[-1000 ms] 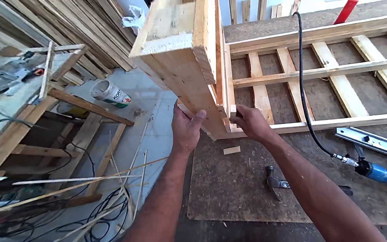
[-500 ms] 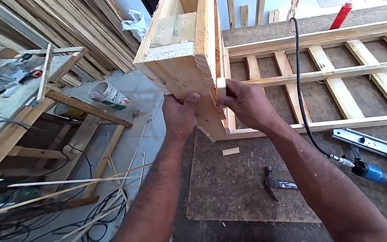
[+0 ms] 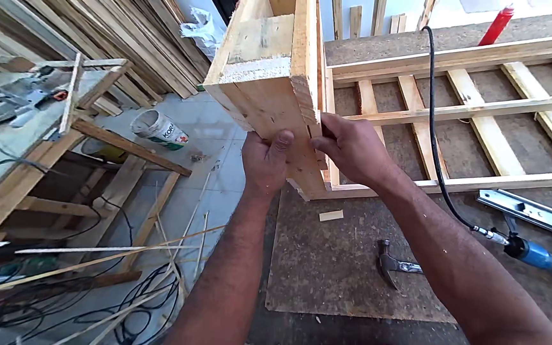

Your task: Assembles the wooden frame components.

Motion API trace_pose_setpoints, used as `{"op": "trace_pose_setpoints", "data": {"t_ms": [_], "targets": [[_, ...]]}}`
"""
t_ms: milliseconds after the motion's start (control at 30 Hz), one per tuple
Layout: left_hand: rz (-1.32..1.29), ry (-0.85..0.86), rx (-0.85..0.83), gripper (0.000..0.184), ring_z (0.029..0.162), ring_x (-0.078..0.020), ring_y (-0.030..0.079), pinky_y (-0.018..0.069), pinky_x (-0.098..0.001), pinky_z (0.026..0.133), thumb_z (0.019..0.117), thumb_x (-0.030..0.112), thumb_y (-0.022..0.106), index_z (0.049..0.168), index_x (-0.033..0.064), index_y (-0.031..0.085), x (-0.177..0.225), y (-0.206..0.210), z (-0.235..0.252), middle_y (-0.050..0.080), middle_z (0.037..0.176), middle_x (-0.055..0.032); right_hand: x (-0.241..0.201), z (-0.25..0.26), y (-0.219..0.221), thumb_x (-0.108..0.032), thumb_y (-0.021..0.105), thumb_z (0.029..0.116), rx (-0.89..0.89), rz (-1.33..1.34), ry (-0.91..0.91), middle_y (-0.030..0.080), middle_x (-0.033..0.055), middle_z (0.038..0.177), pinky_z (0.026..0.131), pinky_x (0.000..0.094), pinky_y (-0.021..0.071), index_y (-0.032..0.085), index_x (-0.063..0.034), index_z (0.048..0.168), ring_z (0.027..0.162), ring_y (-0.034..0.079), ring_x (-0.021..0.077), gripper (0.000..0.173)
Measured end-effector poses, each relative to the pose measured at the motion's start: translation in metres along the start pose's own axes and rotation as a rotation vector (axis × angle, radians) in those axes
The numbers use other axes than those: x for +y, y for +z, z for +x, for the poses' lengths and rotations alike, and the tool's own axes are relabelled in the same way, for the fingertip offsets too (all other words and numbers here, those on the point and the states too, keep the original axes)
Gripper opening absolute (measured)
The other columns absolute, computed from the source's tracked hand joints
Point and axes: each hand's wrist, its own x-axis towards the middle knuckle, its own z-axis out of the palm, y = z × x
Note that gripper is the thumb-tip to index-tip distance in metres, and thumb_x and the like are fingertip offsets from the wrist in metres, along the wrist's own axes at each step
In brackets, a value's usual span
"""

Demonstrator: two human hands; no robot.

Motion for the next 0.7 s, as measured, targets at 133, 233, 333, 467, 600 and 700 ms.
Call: {"op": "trace_pose_setpoints", "data": {"t_ms": [133,233,333,467,600,700], "targets": [[-0.025,-0.011,-0.001,0.048,0.099,-0.0108,0.072,0.0625,-0.0357,0.091,0.0967,0.045,0.07,0.124,0.0078,0.055,-0.002,-0.001,0.0,0.072,0.105,0.0024,0.001,0.001,0.002,-0.027,0.067,0.1001,0.021,0.013,-0.062,0.075,0.0003,0.092,0.076,0.0341,0.0615,0.07,-0.0097,0.116,0.082,0.072,0.0102,0.024],[-0.051,0.008,-0.003,0.048,0.1,-0.0114,0.071,0.0622,-0.0358,0.092,0.0968,0.043,0.07,0.124,0.007,0.054,-0.004,0.0,0.0,0.071,0.106,0.0015,0.001,0.001,0.002,-0.025,0.07,0.0984,0.041,0.022,-0.097,0.072,0.0036,0.094,0.077,0.0322,0.0605,0.071,-0.0059,0.113,0.082,0.07,0.0119,0.024],[-0.05,0.006,0.001,0.048,0.1,-0.0108,0.071,0.0623,-0.0353,0.091,0.0966,0.044,0.07,0.124,0.0077,0.055,-0.003,0.001,0.0,0.071,0.106,0.0022,0.002,0.002,0.004,-0.025,0.07,0.0978,0.055,0.015,-0.102,0.072,0.004,0.094,0.077,0.0328,0.0609,0.071,-0.0059,0.112,0.083,0.07,0.0125,0.024],[-0.011,-0.026,0.003,0.052,0.1,-0.0124,0.072,0.0628,-0.0363,0.091,0.0961,0.045,0.07,0.126,0.0055,0.053,-0.001,0.001,0.0,0.072,0.107,-0.0005,0.009,0.002,0.009,-0.024,0.071,0.0974,0.08,0.053,-0.143,0.074,0.0049,0.098,0.082,0.0316,0.0623,0.07,-0.0046,0.114,0.088,0.072,0.012,0.025],[0.354,0.098,0.234,0.089,0.131,-0.0192,0.055,0.0494,-0.0376,0.11,0.0944,0.043,0.073,0.152,-0.0095,0.03,0.049,-0.015,-0.01,0.053,0.144,-0.0173,0.008,0.003,0.005,-0.025,0.072,0.0965,0.045,0.076,-0.115,0.075,0.0048,0.102,0.084,0.0312,0.0626,0.071,-0.0053,0.118,0.09,0.073,0.0107,0.029],[0.759,0.509,0.129,0.076,0.125,-0.04,0.057,0.0469,-0.0552,0.108,0.0952,0.046,0.07,0.136,-0.0145,0.049,0.104,-0.03,0.006,0.054,0.135,-0.0354,0.006,0.01,-0.004,-0.027,0.076,0.0925,-0.036,0.068,-0.052,0.075,0.0027,0.096,0.082,0.0343,0.0615,0.073,-0.008,0.11,0.086,0.072,0.011,0.026]]}}
